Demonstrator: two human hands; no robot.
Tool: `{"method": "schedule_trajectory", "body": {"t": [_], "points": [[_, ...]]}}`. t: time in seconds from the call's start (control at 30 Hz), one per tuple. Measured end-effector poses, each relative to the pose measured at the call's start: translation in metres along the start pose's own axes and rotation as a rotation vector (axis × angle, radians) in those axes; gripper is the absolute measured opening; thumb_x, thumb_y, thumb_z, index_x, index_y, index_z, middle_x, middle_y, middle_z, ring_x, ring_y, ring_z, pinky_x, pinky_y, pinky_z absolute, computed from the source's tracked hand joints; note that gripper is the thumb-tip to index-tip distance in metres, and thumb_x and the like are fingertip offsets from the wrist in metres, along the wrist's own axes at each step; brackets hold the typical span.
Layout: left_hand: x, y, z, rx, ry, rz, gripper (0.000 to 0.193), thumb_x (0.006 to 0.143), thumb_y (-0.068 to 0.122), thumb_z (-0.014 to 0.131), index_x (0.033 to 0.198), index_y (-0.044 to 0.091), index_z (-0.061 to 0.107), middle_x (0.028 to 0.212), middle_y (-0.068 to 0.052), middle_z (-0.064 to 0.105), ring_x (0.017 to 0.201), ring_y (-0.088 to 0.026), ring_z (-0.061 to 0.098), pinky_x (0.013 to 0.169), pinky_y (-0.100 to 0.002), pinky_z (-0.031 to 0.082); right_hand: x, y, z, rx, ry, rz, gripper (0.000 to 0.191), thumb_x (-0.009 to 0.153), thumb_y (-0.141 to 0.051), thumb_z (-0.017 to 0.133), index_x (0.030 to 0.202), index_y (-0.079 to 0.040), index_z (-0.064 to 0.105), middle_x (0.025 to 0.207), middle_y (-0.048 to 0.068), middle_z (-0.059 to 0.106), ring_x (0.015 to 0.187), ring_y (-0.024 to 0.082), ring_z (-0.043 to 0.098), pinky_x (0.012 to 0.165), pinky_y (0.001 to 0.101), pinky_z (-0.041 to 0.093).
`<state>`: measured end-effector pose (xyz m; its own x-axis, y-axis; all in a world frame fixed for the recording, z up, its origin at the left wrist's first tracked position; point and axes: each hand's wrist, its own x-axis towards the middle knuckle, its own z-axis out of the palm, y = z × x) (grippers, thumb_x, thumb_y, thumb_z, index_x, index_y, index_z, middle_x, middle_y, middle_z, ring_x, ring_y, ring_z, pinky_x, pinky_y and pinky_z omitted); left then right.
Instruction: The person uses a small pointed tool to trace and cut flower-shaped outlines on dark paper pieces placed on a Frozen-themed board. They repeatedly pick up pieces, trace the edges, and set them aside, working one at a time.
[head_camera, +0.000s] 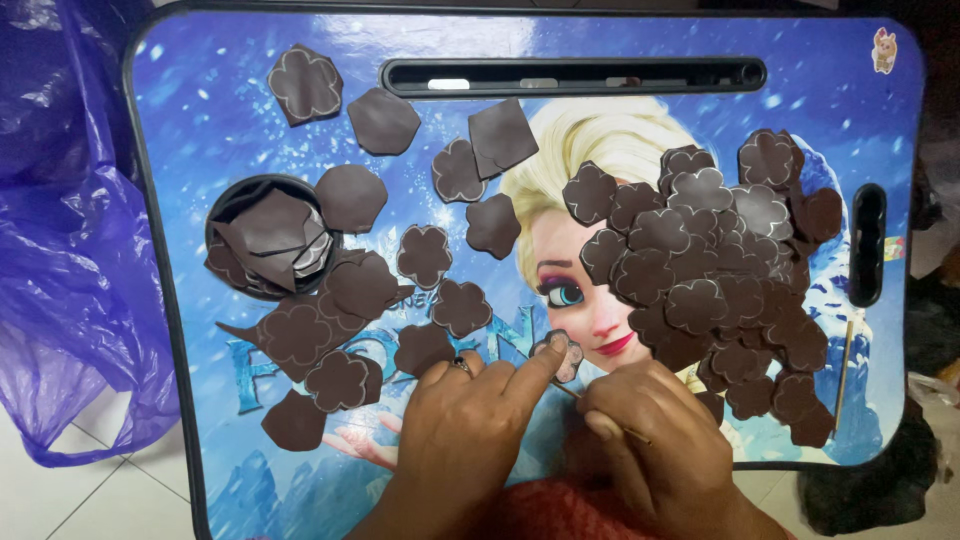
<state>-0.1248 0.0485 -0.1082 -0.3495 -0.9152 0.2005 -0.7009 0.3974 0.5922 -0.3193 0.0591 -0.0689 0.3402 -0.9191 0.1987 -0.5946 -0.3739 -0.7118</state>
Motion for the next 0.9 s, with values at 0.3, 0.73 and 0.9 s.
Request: {"method": "schedule_trajectory", "body": {"t": [0.3, 0.73, 0.9], "points": [[0.0, 0.0, 0.0, 0.005, -0.013, 0.001, 0.046, 0.083, 0.01, 0.066, 0.128, 0.017, 0.072, 0.069, 0.001, 0.06, 0.062, -0.019, 0.056, 0.058, -0.036, 0.043, -0.004, 0.0, -0.003, -0.033, 0.008, 0.022, 0.013, 0.09, 0.003, 0.068, 0.101, -0.001, 0.063, 0.088, 0.011, 0.067, 0.079, 0.025, 0.066, 0.072, 0.0338, 0.053], [-0.002, 0.001, 0.004, 0.015, 0.019, 0.022, 0.046, 0.084, 0.011, 0.065, 0.129, 0.016, 0.072, 0.07, 0.001, 0.059, 0.065, -0.02, 0.058, 0.059, -0.036, 0.044, -0.007, 0.003, -0.004, -0.033, 0.01, 0.01, 0.01, 0.092, 0.001, 0.066, 0.101, -0.001, 0.063, 0.09, 0.011, 0.067, 0.08, 0.024, 0.066, 0.074, 0.034, 0.052], [-0.001, 0.002, 0.005, 0.036, -0.003, 0.013, 0.044, 0.084, 0.012, 0.065, 0.128, 0.017, 0.072, 0.068, 0.001, 0.058, 0.062, -0.019, 0.057, 0.057, -0.036, 0.043, -0.011, 0.006, -0.01, -0.047, 0.03, 0.071, 0.009, 0.092, 0.001, 0.065, 0.1, -0.002, 0.063, 0.089, 0.01, 0.068, 0.077, 0.023, 0.066, 0.072, 0.0332, 0.052]]}}
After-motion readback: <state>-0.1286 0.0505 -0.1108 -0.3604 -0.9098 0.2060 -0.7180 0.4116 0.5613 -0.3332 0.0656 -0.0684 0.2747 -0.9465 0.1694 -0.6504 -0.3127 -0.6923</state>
